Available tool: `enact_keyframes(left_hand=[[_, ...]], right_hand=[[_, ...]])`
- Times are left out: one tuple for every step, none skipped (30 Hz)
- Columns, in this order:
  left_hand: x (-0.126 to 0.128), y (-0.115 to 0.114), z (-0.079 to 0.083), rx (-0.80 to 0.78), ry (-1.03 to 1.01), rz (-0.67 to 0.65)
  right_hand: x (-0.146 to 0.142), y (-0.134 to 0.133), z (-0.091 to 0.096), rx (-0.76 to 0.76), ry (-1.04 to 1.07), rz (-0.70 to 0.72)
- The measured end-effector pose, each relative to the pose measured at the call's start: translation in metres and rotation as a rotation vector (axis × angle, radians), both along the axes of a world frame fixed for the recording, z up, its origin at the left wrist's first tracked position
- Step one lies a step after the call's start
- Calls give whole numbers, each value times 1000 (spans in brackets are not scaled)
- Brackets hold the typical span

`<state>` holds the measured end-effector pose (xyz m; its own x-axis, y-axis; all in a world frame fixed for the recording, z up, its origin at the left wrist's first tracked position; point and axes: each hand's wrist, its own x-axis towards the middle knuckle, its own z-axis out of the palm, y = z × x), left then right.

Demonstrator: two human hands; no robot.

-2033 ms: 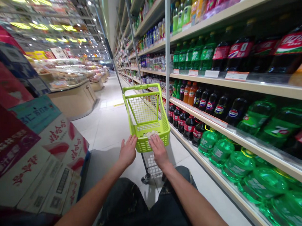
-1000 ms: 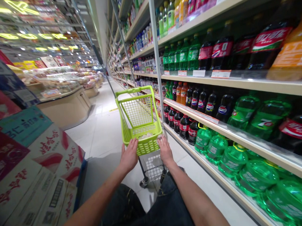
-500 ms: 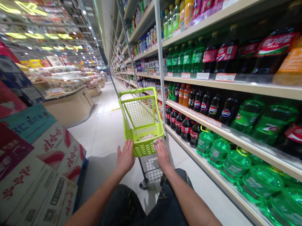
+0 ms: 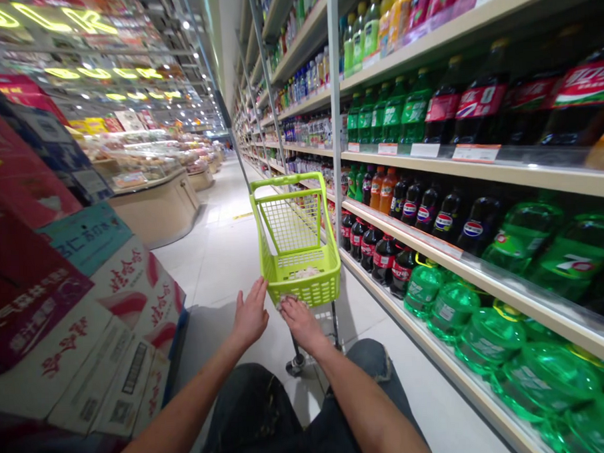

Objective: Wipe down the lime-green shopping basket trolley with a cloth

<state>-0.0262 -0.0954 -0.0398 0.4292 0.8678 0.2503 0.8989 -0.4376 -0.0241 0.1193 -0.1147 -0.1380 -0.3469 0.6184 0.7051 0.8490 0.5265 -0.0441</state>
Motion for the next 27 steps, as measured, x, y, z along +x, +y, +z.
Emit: enact_keyframes(left_hand=[[-2, 1, 0, 1, 2, -7], [-2, 1, -1, 2, 0, -12], [-2, 1, -1, 3, -6, -13], [-2, 2, -1, 6, -17, -12], [-1, 2, -2, 11, -32, -7], [1, 1, -2, 18, -48, 1], [2, 1, -2, 25, -63, 10], [3, 1, -2, 29, -75, 16], [4, 0, -2, 31, -83, 20], [4, 0, -2, 27, -86, 20], [3, -1, -2, 20, -85, 16], [3, -1, -2, 12, -82, 10], [2, -1, -2, 5, -79, 5], [2, -1, -2, 0, -75, 2], [2, -1, -3, -2, -72, 2], [2, -1, -3, 0, -71, 4], [3, -1, -4, 4, -71, 9], [4, -1, -4, 9, -73, 16], [5, -1, -5, 14, -74, 23], [5, -1, -5, 20, -73, 27], [5, -1, -5, 26, -71, 27], [5, -1, -5, 33, -67, 26], [4, 0, -4, 42, -62, 24], [3, 0, -4, 53, -59, 21], [3, 0, -4, 63, -58, 19], [3, 0, -5, 70, -58, 17], [4, 0, -5, 73, -58, 12]], right_hand=[[-1, -2, -2, -10, -4, 5], [-1, -3, -1, -8, 1, 13], [-2, -4, 5, 7, 13, 23], [-3, -4, 14, 29, 31, 34], [-4, -3, 24, 54, 50, 40], [-4, -2, 34, 78, 69, 39], [-5, 0, 41, 97, 84, 33], [-5, 2, 45, 111, 89, 27], [-4, 2, 45, 119, 83, 28], [-3, 1, 41, 123, 69, 36], [-1, -1, 35, 125, 52, 49], [0, -4, 28, 126, 40, 60], [2, -7, 23, 125, 37, 66], [3, -10, 21, 119, 44, 64], [3, -11, 22, 112, 58, 58], [2, -11, 27, 106, 76, 54], [1, -9, 35, 105, 95, 51], [0, -6, 43, 111, 113, 50], [0, -3, 51, 125, 130, 49], [0, 1, 57, 142, 140, 46], [1, 3, 60, 162, 143, 40], [4, 5, 59, 180, 136, 33], [7, 4, 56, 196, 120, 30], [11, 2, 52, 207, 98, 31], [14, -1, 47, 214, 77, 37], [17, -4, 44, 213, 60, 44], [19, -6, 44, 207, 52, 49]])
